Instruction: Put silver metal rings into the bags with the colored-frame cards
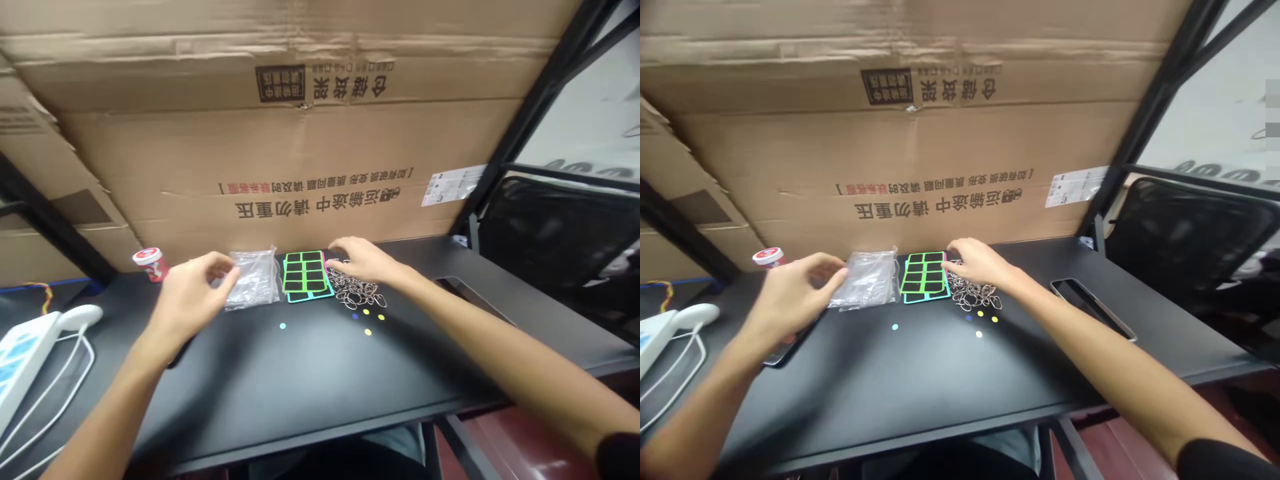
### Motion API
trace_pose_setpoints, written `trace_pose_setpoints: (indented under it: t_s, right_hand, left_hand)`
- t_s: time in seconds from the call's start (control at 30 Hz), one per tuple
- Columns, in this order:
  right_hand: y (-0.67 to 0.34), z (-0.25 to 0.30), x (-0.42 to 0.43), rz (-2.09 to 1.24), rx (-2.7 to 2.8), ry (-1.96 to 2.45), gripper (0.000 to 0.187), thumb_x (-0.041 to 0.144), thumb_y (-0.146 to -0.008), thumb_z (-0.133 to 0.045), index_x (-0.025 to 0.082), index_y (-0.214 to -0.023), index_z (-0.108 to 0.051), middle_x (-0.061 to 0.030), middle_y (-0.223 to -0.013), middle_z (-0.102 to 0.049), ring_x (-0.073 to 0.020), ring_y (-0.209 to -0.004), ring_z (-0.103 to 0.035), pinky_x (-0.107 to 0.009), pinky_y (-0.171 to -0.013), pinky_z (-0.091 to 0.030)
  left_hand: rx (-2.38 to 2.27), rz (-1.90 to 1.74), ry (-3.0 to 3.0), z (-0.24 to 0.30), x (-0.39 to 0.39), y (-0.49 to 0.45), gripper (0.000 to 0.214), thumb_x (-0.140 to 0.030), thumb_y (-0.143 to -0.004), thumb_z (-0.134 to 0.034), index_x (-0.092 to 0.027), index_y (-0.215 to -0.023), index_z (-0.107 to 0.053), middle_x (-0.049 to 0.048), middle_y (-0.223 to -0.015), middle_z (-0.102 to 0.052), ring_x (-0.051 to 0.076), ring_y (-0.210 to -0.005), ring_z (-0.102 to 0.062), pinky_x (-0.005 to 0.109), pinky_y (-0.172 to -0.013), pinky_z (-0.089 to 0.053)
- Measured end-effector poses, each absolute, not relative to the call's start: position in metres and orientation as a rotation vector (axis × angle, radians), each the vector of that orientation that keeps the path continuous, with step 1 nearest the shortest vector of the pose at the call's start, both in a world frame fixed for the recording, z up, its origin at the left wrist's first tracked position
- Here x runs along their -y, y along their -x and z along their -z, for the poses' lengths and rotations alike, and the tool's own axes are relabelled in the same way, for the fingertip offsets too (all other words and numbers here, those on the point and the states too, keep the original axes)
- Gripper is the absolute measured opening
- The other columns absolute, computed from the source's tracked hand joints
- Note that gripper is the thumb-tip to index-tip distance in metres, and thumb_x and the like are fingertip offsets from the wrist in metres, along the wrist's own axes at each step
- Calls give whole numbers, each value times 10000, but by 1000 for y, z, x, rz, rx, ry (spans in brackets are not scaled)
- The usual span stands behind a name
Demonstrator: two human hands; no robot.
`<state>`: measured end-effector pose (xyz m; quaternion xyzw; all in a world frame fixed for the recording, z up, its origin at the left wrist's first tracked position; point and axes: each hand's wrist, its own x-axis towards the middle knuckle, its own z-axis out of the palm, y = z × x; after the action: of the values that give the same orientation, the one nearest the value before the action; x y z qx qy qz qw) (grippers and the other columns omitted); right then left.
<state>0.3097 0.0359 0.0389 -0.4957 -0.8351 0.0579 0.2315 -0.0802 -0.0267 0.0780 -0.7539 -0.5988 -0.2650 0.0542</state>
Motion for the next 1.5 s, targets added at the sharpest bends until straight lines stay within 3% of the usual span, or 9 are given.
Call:
trace_pose_setpoints:
  t_s: [0.17,0.33,0.67,0.83,1.0,1.1,1.17,1.3,1.5]
  right_hand:
    - [-267,-28,-81,-223,2454,1516,902,761,-843,-809,98,-1434,-649,-267,-1347,-730,-454,-1294,-668,-534,-1042,-561]
    - [-265,-6,-95,-323,2419,1493,983,675,-776,-895,128,-1532,-587,-241,-1477,-677,-428,-1398,-620,-520,-1127,-536]
    - [-269,11,-107,-407,2283,1438,1074,620,-677,-972,142,-1553,-573,-240,-1526,-621,-430,-1442,-584,-570,-1226,-477]
    - [-270,6,-98,-446,2005,1214,860,349,-743,-946,219,-1522,-606,-171,-1464,-636,-337,-1250,-698,-547,-1112,-593]
    - [-283,-21,-90,-724,1638,911,678,366,-758,-946,180,-1365,-707,-143,-1278,-780,-268,-1022,-787,-493,-970,-686]
    - [-296,-44,-71,-722,1491,873,525,504,-761,-952,175,-1131,-778,-122,-1098,-826,-254,-861,-796,-389,-665,-700]
    - [-300,-56,-48,-702,1436,853,457,562,-826,-905,200,-1068,-766,-85,-928,-816,-220,-674,-761,-320,-462,-600]
    - [-297,-60,6,-730,1501,828,338,541,-933,-829,239,-1049,-729,-13,-679,-731,-228,-565,-743,-364,-529,-641]
    - [-288,-41,34,-743,1733,1101,373,577,-994,-733,231,-1132,-732,-30,-742,-755,-224,-585,-734,-379,-594,-646]
  left_hand:
    - [1911,433,2234,-53,-7,51,479,-612,-1005,-573,-237,-1269,-710,129,-1256,-765,371,-1221,-703,458,-929,-600]
    - [1974,345,2210,-34,-10,42,612,-679,-975,-568,-216,-1365,-658,172,-1361,-711,397,-1274,-668,489,-976,-596]
    - [2024,328,2177,-30,-8,37,274,-424,-942,-586,-250,-1127,-689,115,-1161,-794,396,-1027,-774,469,-834,-592]
    - [1988,409,2167,-35,-3,38,227,-407,-994,-558,-262,-1116,-682,86,-1144,-799,352,-986,-772,400,-769,-548]
    - [1833,543,2104,-40,7,42,191,-386,-1044,-556,-254,-1097,-684,56,-1137,-791,295,-1075,-729,332,-686,-466]
    - [1695,578,2052,-43,16,37,180,-350,-1063,-552,-237,-1081,-690,66,-1104,-785,279,-1108,-701,342,-688,-452]
    - [1633,576,2038,-46,23,30,192,-324,-1081,-528,-229,-1053,-692,69,-1076,-781,270,-1082,-700,349,-696,-451]
    - [1643,466,2066,-51,36,15,245,-307,-1106,-487,-219,-1009,-694,71,-1009,-766,255,-995,-722,329,-637,-412]
    - [1756,394,2101,-62,48,-4,212,-319,-1098,-512,-227,-1032,-691,58,-1027,-768,257,-968,-753,303,-602,-409]
